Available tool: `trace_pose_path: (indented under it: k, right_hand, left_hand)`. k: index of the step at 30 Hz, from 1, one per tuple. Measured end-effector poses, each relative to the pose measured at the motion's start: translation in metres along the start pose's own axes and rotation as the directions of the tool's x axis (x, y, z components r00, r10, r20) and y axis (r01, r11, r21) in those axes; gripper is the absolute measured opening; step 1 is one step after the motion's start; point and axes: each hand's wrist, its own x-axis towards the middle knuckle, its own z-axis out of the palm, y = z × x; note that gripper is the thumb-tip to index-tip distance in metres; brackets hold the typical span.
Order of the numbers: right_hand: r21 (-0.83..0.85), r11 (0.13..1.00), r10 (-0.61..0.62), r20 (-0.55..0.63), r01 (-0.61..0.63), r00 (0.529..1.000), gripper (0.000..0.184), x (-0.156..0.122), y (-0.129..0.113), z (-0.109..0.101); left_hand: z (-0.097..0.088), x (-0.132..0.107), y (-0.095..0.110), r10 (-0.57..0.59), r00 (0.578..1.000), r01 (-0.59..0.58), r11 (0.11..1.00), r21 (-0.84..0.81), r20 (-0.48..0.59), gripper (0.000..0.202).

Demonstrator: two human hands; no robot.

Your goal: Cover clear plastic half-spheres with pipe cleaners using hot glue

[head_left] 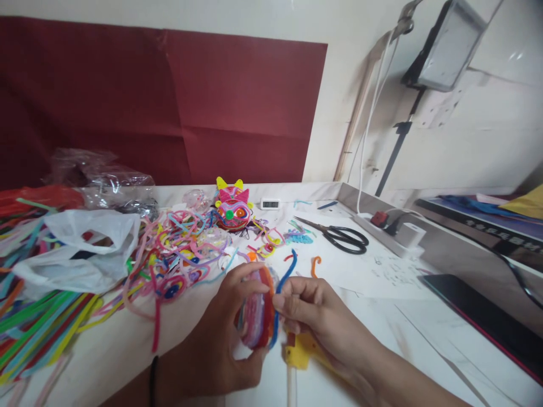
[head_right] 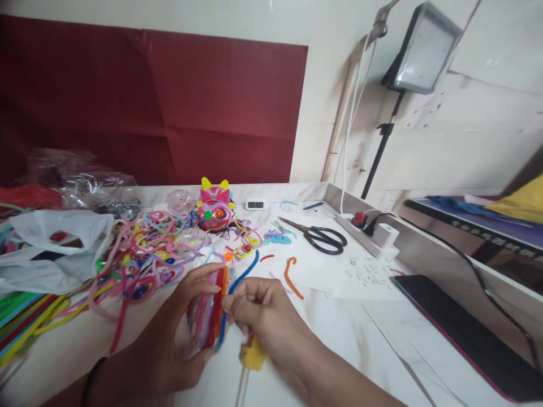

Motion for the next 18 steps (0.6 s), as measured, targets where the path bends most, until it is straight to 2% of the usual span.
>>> trace_pose_path:
  k: [11, 14, 18]
  right_hand:
    - [0.031, 1.0, -0.005, -0.03, 0.006, 1.0, 0.037, 0.0, -0.0037, -0.0003]
    - [0.046, 0.996, -0.078, -0.072, 0.081, 0.994, 0.039, 0.0003, -0.0054, 0.0006]
    - [0.103, 0.978, -0.163, -0.149, 0.179, 0.975, 0.04, -0.0004, -0.0084, 0.0014]
  left_hand:
    - [-0.0008, 0.0004, 0.0011, -0.01, 1.0, 0.011, 0.999, 0.045, -0.012, 0.077]
    - [-0.0022, 0.0003, 0.0002, -0.005, 0.993, 0.018, 0.994, 0.108, -0.121, 0.066]
    - [-0.0071, 0.0, 0.0023, -0.016, 0.944, 0.072, 0.985, 0.157, -0.329, 0.039]
